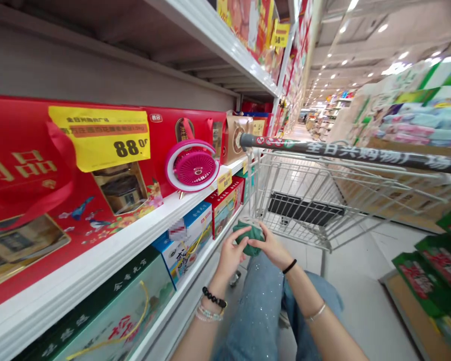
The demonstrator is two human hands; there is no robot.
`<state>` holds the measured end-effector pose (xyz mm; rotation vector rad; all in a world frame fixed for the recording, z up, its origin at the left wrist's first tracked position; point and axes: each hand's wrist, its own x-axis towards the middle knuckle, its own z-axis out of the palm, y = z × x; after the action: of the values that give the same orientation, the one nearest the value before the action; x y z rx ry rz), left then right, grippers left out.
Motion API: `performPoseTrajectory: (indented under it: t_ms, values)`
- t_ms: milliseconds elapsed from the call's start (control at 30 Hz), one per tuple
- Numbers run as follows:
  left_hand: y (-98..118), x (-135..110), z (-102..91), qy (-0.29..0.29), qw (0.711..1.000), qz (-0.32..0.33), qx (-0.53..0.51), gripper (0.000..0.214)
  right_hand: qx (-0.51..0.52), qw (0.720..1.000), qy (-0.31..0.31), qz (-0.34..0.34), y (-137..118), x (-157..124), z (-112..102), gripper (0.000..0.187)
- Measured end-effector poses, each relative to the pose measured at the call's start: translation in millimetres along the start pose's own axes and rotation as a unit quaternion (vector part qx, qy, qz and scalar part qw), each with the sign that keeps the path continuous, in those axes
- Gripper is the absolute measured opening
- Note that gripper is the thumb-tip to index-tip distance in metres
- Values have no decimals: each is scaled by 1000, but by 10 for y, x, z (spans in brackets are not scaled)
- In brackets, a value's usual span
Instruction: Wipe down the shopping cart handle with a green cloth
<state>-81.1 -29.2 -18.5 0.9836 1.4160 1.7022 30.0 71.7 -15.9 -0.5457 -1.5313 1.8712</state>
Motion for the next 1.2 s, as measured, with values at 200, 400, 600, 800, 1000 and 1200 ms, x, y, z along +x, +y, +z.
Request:
performPoseTrajectory:
  t_ms: [200, 400, 600, 800, 1000, 1200]
  values:
    - [150, -98, 557, -14, 999, 31, -37, 94, 5, 976, 186, -113, -191, -397, -321, 56]
    - [135, -100, 1044, -76, 994, 75, -28, 47, 65, 950, 255, -169, -323, -758, -545, 60]
    - [127, 1, 1352, -89, 990, 104, -48, 46, 45, 937, 272, -216, -487, -945, -576, 69]
    - [126, 29, 1517, -102, 987, 100, -79, 48, 161, 913, 292, -234, -453, -948, -701, 67]
    - [379, 152, 1541, -136, 972, 187, 44, 41, 161, 920, 268, -236, -583, -943, -785, 47]
    - [1174, 342, 1429, 3, 847, 478, 234, 26, 53, 857, 380, -343, -987, -862, -998, 49]
